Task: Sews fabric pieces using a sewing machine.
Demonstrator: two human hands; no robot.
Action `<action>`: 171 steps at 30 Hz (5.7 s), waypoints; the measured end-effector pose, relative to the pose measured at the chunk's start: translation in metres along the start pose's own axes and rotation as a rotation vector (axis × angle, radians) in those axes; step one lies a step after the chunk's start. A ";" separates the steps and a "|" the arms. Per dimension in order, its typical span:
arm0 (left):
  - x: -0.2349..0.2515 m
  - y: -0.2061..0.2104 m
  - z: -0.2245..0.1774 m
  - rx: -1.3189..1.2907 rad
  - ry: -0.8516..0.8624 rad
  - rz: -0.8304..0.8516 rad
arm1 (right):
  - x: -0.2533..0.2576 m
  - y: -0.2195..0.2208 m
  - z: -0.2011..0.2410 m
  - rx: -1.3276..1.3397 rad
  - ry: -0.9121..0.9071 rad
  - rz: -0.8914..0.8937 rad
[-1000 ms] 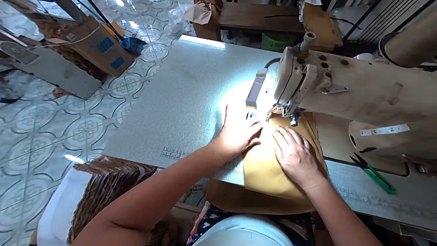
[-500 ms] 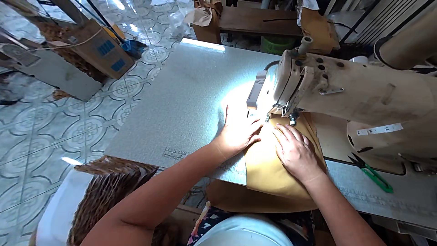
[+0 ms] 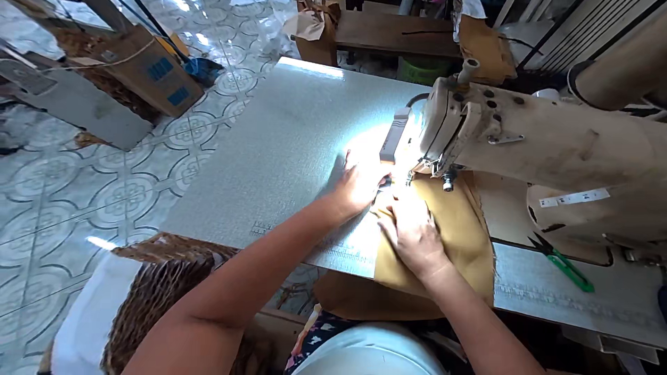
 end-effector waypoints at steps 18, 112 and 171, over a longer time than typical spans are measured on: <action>-0.003 -0.001 -0.029 0.217 0.405 -0.172 | 0.005 -0.018 -0.084 0.699 0.463 -0.260; -0.059 -0.024 0.040 -0.271 -0.583 0.323 | 0.072 -0.077 -0.145 -0.240 0.364 0.000; 0.004 0.048 0.005 0.195 -0.123 0.228 | -0.060 -0.012 0.023 0.057 -0.295 -0.116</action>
Point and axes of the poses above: each hand's wrist, its own x-axis towards the middle knuckle, its own y-axis out of the palm, z = x × y, the point moved 9 cm from there along x, towards the middle knuckle
